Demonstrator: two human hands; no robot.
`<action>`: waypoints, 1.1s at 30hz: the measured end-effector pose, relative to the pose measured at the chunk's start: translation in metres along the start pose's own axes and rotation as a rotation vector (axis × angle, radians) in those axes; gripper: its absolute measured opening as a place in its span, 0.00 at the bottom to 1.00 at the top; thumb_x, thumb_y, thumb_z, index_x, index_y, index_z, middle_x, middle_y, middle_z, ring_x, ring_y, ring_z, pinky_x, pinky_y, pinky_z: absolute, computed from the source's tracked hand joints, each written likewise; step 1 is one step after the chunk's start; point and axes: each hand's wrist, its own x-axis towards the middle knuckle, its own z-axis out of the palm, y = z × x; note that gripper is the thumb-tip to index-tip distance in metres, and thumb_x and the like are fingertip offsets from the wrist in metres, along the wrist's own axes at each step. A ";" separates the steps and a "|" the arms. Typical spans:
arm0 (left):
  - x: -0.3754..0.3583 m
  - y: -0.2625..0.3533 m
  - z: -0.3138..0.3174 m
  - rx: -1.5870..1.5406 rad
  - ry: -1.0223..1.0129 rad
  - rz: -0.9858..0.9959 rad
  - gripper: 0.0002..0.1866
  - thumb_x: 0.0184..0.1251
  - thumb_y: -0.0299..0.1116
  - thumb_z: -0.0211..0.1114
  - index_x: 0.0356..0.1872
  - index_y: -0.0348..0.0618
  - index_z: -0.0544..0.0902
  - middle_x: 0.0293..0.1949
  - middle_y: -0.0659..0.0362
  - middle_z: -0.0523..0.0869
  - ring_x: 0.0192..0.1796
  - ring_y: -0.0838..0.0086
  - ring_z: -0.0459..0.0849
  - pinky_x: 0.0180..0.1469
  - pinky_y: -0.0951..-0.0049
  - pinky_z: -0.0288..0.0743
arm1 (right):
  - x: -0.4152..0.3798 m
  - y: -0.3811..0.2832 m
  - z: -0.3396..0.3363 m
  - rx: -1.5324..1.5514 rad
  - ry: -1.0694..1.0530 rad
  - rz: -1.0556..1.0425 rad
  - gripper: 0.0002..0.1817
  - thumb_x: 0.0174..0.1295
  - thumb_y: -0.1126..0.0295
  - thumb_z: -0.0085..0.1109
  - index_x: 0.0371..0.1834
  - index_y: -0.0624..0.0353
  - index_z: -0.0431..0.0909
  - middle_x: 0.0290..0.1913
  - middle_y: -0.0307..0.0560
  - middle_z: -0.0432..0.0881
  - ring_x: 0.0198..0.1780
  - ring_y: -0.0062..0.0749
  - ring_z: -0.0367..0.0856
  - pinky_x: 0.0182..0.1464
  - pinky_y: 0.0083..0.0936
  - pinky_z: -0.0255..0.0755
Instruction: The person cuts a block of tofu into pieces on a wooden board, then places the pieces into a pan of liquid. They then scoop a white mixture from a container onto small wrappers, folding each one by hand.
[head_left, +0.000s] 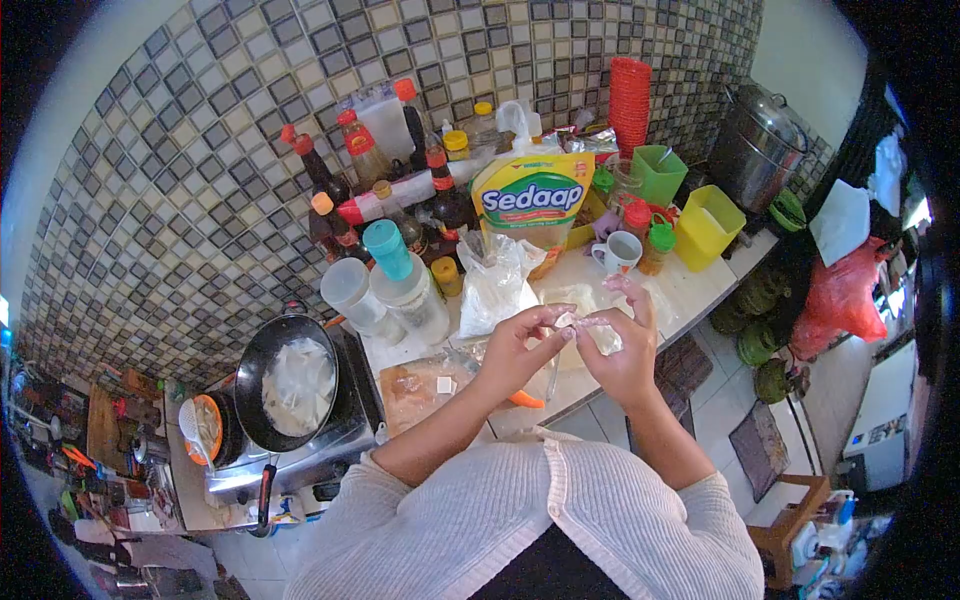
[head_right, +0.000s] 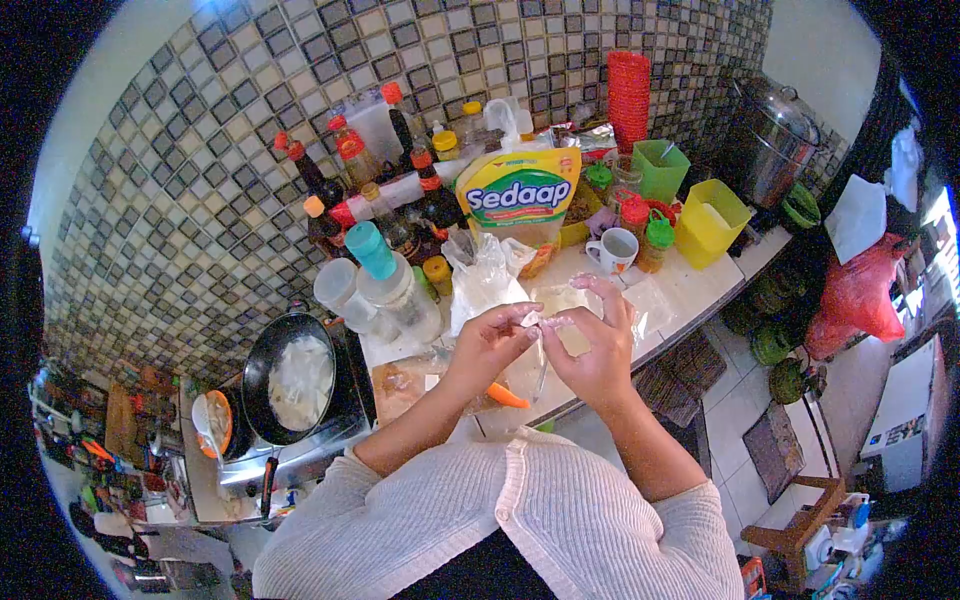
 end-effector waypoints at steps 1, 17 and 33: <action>0.001 -0.005 -0.001 -0.002 0.040 0.032 0.16 0.65 0.29 0.65 0.53 0.42 0.81 0.44 0.65 0.84 0.44 0.84 0.77 0.47 0.80 0.69 | 0.000 0.001 0.001 0.002 0.003 0.007 0.08 0.41 0.72 0.70 0.27 0.55 0.83 0.54 0.52 0.75 0.60 0.46 0.71 0.58 0.38 0.63; -0.053 -0.013 -0.070 0.125 0.309 0.015 0.09 0.61 0.25 0.66 0.43 0.40 0.84 0.44 0.62 0.85 0.44 0.82 0.79 0.48 0.79 0.70 | 0.001 -0.021 0.045 0.156 -0.102 -0.034 0.09 0.43 0.73 0.70 0.28 0.56 0.79 0.54 0.50 0.74 0.59 0.47 0.71 0.58 0.40 0.61; -0.234 -0.031 -0.261 0.833 0.800 -0.203 0.09 0.56 0.35 0.70 0.37 0.45 0.87 0.36 0.55 0.87 0.36 0.68 0.85 0.40 0.70 0.77 | -0.018 -0.049 0.108 0.181 -0.235 -0.014 0.10 0.46 0.78 0.67 0.31 0.61 0.76 0.52 0.54 0.72 0.58 0.49 0.71 0.61 0.39 0.64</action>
